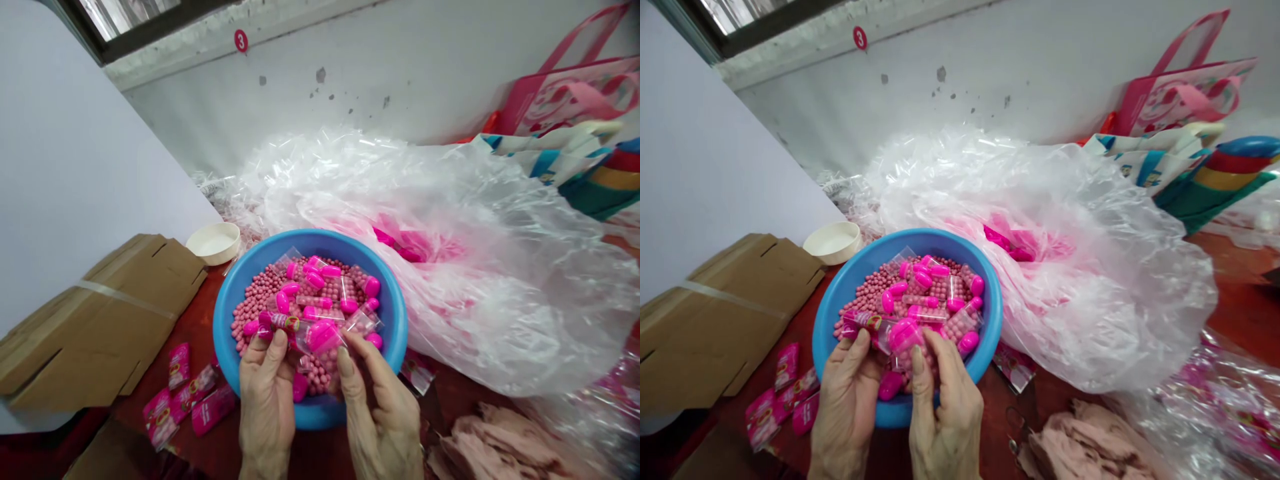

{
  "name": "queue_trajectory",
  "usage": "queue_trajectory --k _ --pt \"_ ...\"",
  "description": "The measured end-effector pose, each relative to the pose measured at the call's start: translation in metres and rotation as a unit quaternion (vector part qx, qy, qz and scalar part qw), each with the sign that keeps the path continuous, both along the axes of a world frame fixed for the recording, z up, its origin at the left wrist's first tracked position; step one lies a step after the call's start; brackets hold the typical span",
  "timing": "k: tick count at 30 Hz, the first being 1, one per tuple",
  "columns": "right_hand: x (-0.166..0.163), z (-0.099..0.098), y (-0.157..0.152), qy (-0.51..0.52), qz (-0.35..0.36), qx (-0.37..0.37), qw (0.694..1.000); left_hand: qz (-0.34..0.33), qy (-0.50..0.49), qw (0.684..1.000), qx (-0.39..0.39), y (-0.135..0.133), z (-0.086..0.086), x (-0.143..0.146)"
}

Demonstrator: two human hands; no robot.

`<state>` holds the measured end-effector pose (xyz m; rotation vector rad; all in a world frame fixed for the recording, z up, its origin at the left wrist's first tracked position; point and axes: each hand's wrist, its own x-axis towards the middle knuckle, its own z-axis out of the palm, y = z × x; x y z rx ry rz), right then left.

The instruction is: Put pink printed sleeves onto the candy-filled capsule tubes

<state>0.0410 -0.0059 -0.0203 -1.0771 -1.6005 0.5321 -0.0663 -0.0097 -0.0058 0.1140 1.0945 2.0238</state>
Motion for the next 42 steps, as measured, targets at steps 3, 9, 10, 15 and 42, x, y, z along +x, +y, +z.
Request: queue_trajectory --k 3,9,10,15,42 --pt "0.0 -0.003 0.001 -0.01 -0.003 0.006 1.0 -0.02 0.015 1.0 -0.002 -0.001 0.002 0.003" --pt "0.0 -0.02 0.004 -0.077 -0.055 0.096 0.991 -0.098 0.024 0.995 -0.007 0.0 0.007 0.012" --pt "0.0 -0.022 0.003 -0.083 -0.048 0.098 0.991 -0.102 0.021 0.994 -0.009 0.001 0.007 0.012" --pt "-0.002 -0.026 -0.006 -0.032 0.031 0.034 0.998 -0.103 -0.01 0.994 -0.016 0.003 0.007 0.011" --pt "-0.004 -0.036 -0.009 0.005 0.033 0.08 0.996 -0.172 0.03 0.984 -0.023 -0.006 0.0 0.009"
